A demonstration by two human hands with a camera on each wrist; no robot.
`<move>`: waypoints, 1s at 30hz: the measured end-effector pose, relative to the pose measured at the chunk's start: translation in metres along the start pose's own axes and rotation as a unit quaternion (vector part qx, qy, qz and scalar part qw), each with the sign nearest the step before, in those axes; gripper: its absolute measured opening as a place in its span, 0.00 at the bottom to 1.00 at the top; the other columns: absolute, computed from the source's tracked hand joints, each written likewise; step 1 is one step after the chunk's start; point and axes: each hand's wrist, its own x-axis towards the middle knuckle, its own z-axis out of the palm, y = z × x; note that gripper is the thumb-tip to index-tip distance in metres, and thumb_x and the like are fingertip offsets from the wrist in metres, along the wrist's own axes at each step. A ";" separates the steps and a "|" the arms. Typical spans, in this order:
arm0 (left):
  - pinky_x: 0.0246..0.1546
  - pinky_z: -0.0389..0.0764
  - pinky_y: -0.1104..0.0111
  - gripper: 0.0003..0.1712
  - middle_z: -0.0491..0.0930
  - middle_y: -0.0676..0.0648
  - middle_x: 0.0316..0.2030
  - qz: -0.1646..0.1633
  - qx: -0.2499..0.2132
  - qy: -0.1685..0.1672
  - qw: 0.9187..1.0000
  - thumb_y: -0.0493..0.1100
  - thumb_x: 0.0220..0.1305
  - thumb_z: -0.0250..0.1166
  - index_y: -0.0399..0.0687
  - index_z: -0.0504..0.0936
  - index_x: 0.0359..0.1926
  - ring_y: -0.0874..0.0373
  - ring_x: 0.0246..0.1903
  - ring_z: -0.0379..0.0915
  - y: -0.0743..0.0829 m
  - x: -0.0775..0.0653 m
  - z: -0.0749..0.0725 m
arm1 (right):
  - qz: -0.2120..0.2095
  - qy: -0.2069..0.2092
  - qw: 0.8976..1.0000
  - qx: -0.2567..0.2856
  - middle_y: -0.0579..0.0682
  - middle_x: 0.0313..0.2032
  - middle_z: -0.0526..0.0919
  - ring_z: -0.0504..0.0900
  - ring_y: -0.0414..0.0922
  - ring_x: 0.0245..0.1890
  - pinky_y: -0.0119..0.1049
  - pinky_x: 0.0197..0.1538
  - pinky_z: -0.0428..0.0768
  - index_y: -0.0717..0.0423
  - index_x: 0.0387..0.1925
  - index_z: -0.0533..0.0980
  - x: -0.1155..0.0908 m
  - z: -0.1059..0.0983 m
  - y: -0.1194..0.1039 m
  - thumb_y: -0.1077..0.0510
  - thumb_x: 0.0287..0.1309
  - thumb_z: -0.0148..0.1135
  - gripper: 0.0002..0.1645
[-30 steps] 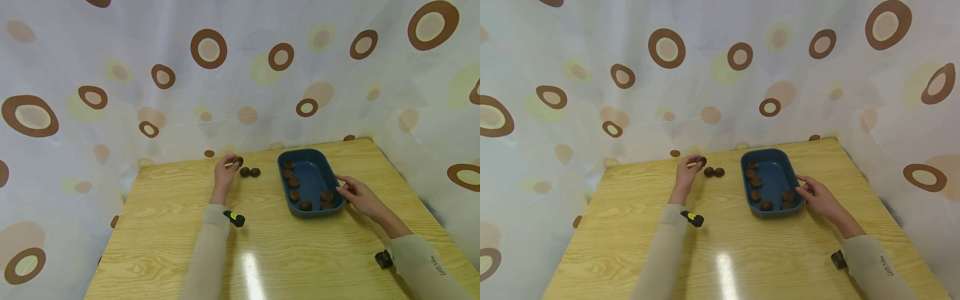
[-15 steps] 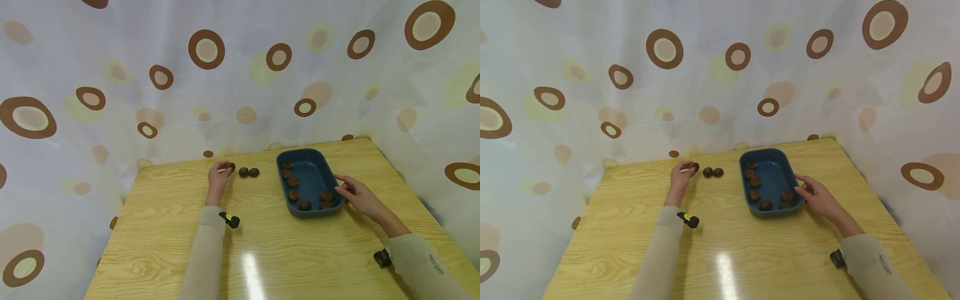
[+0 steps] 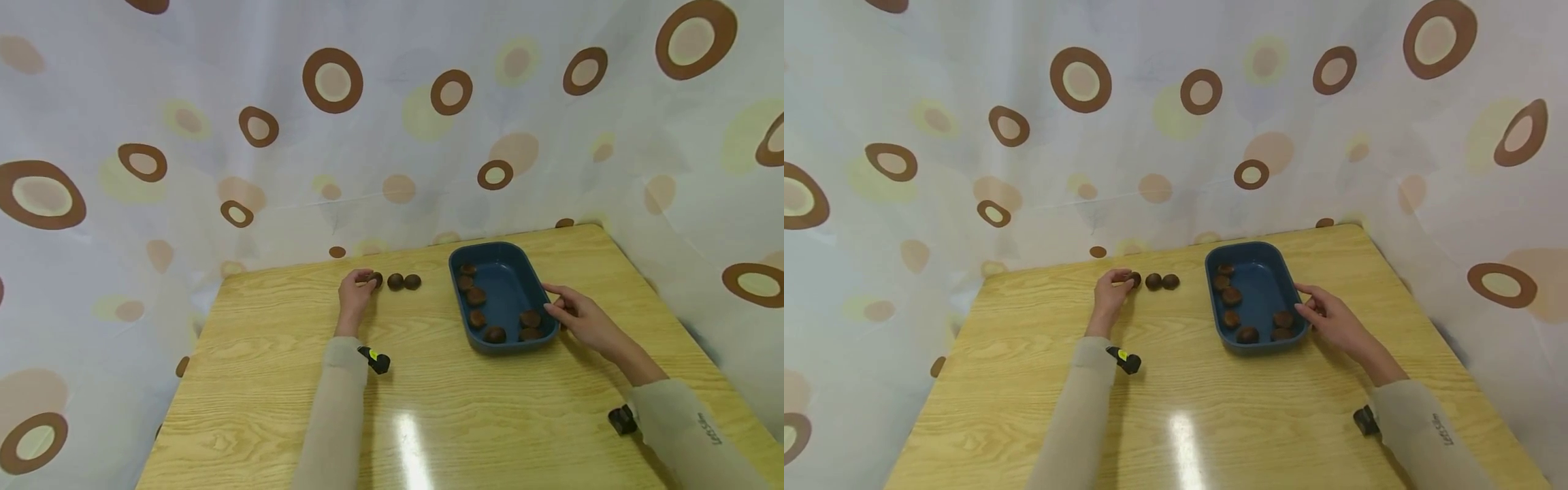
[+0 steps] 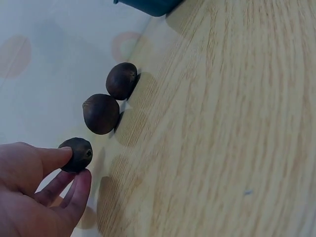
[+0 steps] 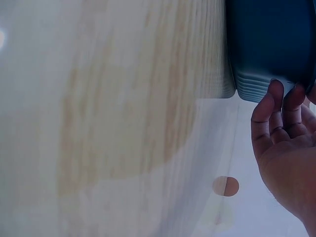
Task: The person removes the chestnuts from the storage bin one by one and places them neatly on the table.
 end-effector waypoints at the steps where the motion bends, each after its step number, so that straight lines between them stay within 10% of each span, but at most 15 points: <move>1: 0.55 0.83 0.57 0.14 0.80 0.35 0.54 0.004 0.005 0.000 1.000 0.32 0.72 0.64 0.37 0.83 0.56 0.41 0.56 0.80 0.000 0.001 0.001 | 0.000 0.000 1.000 -0.001 0.59 0.35 0.78 0.75 0.51 0.26 0.38 0.29 0.77 0.69 0.76 0.60 0.000 0.000 0.000 0.59 0.80 0.51 0.31; 30: 0.56 0.83 0.50 0.17 0.81 0.34 0.56 0.013 0.073 -0.029 0.997 0.37 0.75 0.63 0.38 0.81 0.61 0.39 0.57 0.79 -0.004 0.002 0.006 | -0.008 0.001 1.000 0.006 0.56 0.34 0.78 0.75 0.51 0.26 0.39 0.29 0.76 0.68 0.76 0.61 0.000 0.000 0.001 0.59 0.80 0.52 0.31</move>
